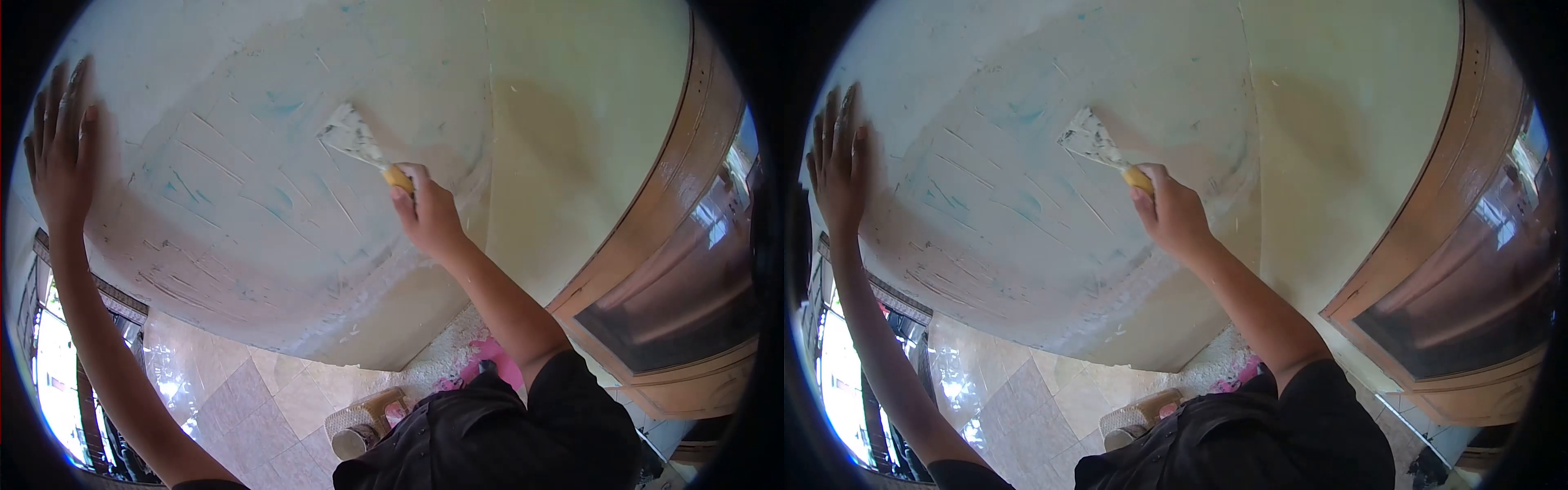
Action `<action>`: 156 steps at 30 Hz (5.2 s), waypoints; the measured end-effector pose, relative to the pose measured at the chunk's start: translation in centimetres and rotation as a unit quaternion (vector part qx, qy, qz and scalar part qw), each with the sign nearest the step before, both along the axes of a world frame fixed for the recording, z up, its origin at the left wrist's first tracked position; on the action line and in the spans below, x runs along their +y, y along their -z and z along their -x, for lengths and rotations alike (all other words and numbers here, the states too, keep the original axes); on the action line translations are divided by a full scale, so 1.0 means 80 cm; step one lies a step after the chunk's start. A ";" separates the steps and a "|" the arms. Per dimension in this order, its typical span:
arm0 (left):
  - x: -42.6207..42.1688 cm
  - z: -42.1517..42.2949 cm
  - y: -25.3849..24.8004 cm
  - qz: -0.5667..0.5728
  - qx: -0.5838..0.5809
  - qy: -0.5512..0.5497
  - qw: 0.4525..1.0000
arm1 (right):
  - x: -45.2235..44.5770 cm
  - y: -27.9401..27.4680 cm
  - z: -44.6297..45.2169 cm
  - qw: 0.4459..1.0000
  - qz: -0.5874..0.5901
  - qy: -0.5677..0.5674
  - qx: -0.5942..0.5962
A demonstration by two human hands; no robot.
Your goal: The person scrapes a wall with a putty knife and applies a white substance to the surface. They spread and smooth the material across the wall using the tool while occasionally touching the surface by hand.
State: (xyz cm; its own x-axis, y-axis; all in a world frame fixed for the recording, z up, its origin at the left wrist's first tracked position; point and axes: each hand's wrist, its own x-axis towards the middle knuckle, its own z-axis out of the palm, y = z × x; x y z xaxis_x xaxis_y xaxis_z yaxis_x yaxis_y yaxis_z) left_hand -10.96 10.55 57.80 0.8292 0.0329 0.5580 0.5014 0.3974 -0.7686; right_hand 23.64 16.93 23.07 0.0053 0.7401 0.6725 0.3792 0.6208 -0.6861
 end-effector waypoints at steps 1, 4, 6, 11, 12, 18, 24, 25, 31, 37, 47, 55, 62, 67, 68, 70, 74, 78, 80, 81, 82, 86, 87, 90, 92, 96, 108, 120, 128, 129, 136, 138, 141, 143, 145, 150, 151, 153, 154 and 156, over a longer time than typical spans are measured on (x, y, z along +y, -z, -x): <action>0.002 -0.005 0.000 -0.001 0.007 0.014 1.000 | 0.002 -0.006 0.000 0.998 0.029 0.003 -0.052; 0.007 -0.015 0.005 -0.001 0.001 0.018 1.000 | 0.023 0.106 -0.004 0.978 0.075 0.065 -0.182; 0.010 -0.018 0.009 -0.003 -0.013 0.003 1.000 | 0.007 0.209 -0.024 0.951 0.177 0.058 -0.245; 0.023 -0.045 0.007 0.005 -0.018 -0.006 1.000 | -0.019 0.350 -0.087 0.947 0.251 0.016 -0.202; 0.028 -0.049 0.008 0.015 -0.021 -0.005 1.000 | -0.009 0.331 -0.092 0.960 0.216 0.044 -0.175; 0.045 -0.135 0.010 -0.057 -0.104 -0.311 0.943 | 0.073 0.017 -0.068 0.993 -0.109 0.052 -0.011; 0.076 -0.153 -0.007 -0.033 -0.077 -0.256 0.963 | 0.098 -0.101 -0.054 0.985 -0.054 0.086 -0.141; 0.076 -0.155 -0.008 -0.036 -0.078 -0.253 0.964 | 0.108 -0.054 -0.056 0.981 -0.034 0.092 -0.166; 0.100 -0.143 -0.017 -0.002 -0.031 -0.080 0.996 | 0.078 0.278 -0.139 0.976 0.129 0.041 -0.170; 0.127 -0.205 -0.005 0.013 -0.063 -0.081 0.995 | 0.139 -0.017 -0.139 0.993 -0.051 0.065 -0.090; 0.130 -0.230 0.006 -0.020 -0.133 -0.217 0.967 | 0.139 0.191 -0.156 0.965 0.116 0.041 -0.231; 0.135 -0.228 -0.001 -0.026 -0.137 -0.229 0.963 | 0.157 0.146 -0.218 0.993 0.013 0.065 -0.097; 0.135 -0.226 -0.002 -0.007 -0.131 -0.168 0.977 | 0.160 0.002 -0.187 0.992 -0.077 0.039 -0.095; 0.131 -0.235 0.000 -0.033 -0.160 -0.267 0.950 | 0.153 0.013 -0.185 0.997 -0.029 0.028 -0.073; 0.131 -0.239 0.002 -0.041 -0.161 -0.280 0.946 | 0.156 0.013 -0.184 0.995 -0.058 0.034 -0.071; 0.132 -0.241 0.004 -0.048 -0.163 -0.292 0.941 | 0.158 0.010 -0.183 0.993 -0.087 0.041 -0.069; 0.142 -0.219 -0.003 -0.028 -0.140 -0.210 0.967 | 0.157 0.005 -0.181 0.995 -0.066 0.031 -0.068; 0.145 -0.218 -0.001 -0.010 -0.107 -0.114 0.988 | 0.159 0.009 -0.178 0.995 -0.075 0.031 -0.054; 0.137 -0.230 0.004 -0.020 -0.134 -0.185 0.973 | 0.158 0.006 -0.177 0.995 -0.067 0.037 -0.062; 0.133 -0.238 0.006 -0.028 -0.162 -0.255 0.953 | 0.158 0.004 -0.177 0.995 -0.058 0.043 -0.069; 0.131 -0.240 0.007 -0.029 -0.161 -0.255 0.953 | 0.158 0.005 -0.177 0.995 -0.059 0.042 -0.069; 0.130 -0.240 0.006 -0.025 -0.181 -0.268 0.946 | 0.159 0.007 -0.177 0.996 -0.066 0.031 -0.049; 0.130 -0.240 0.006 -0.024 -0.184 -0.270 0.945 | 0.159 0.008 -0.178 0.996 -0.071 0.032 -0.048; 0.131 -0.244 0.007 -0.032 -0.186 -0.288 0.939 | 0.158 0.008 -0.178 0.997 -0.055 0.030 -0.050; 0.131 -0.245 0.007 -0.031 -0.184 -0.284 0.940 | 0.159 0.007 -0.176 0.996 -0.059 0.034 -0.048; 0.132 -0.242 0.006 -0.028 -0.178 -0.269 0.946 | 0.159 0.003 -0.174 0.997 -0.048 0.041 -0.052; 0.129 -0.232 0.012 -0.015 -0.186 -0.248 0.950 | 0.144 -0.009 -0.172 0.997 -0.052 0.046 -0.019; 0.127 -0.241 0.008 -0.012 -0.182 -0.241 0.953 | 0.148 -0.005 -0.174 0.997 -0.037 0.045 -0.041; 0.131 -0.250 0.007 -0.016 -0.183 -0.254 0.950 | 0.145 -0.005 -0.178 0.999 -0.009 0.017 -0.027; 0.132 -0.251 0.006 -0.016 -0.181 -0.254 0.950 | 0.146 -0.005 -0.179 1.000 -0.001 -0.002 -0.012; 0.121 -0.232 0.011 0.025 -0.158 -0.157 0.975 | 0.134 -0.037 -0.179 0.997 0.008 -0.055 0.061; 0.118 -0.236 0.010 0.060 -0.158 -0.129 0.977 | 0.141 -0.058 -0.180 0.995 -0.042 -0.046 0.074; 0.111 -0.241 0.011 0.095 -0.139 -0.050 0.984 | 0.146 -0.081 -0.178 0.994 -0.050 -0.058 0.074; 0.108 -0.246 0.013 0.120 -0.113 0.019 0.986 | 0.146 -0.101 -0.172 0.993 -0.062 -0.068 0.075; 0.103 -0.249 0.015 0.139 -0.115 0.035 0.983 | 0.141 -0.123 -0.164 0.987 -0.089 -0.094 0.097; 0.099 -0.247 0.015 0.184 -0.112 0.087 0.973 | 0.143 -0.180 -0.139 0.979 -0.170 -0.098 0.062; 0.099 -0.248 0.014 0.181 -0.100 0.101 0.973 | 0.142 -0.191 -0.131 0.976 -0.186 -0.093 0.058; 0.097 -0.247 0.017 0.187 -0.105 0.096 0.972 | 0.139 -0.213 -0.117 0.974 -0.193 -0.107 0.050; 0.096 -0.246 0.018 0.199 -0.106 0.100 0.969 | 0.138 -0.221 -0.110 0.974 -0.196 -0.109 0.043; 0.098 -0.247 0.019 0.191 -0.111 0.089 0.971 | 0.139 -0.231 -0.098 0.970 -0.217 -0.110 0.028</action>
State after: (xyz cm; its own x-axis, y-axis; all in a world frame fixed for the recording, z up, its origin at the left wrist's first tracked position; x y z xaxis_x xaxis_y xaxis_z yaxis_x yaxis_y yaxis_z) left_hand 8.76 18.36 56.28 0.7017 0.1390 0.6988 0.7060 -0.0033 -0.7082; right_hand 31.50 28.08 41.57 -0.0745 0.3751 0.9240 0.1748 0.9171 -0.3582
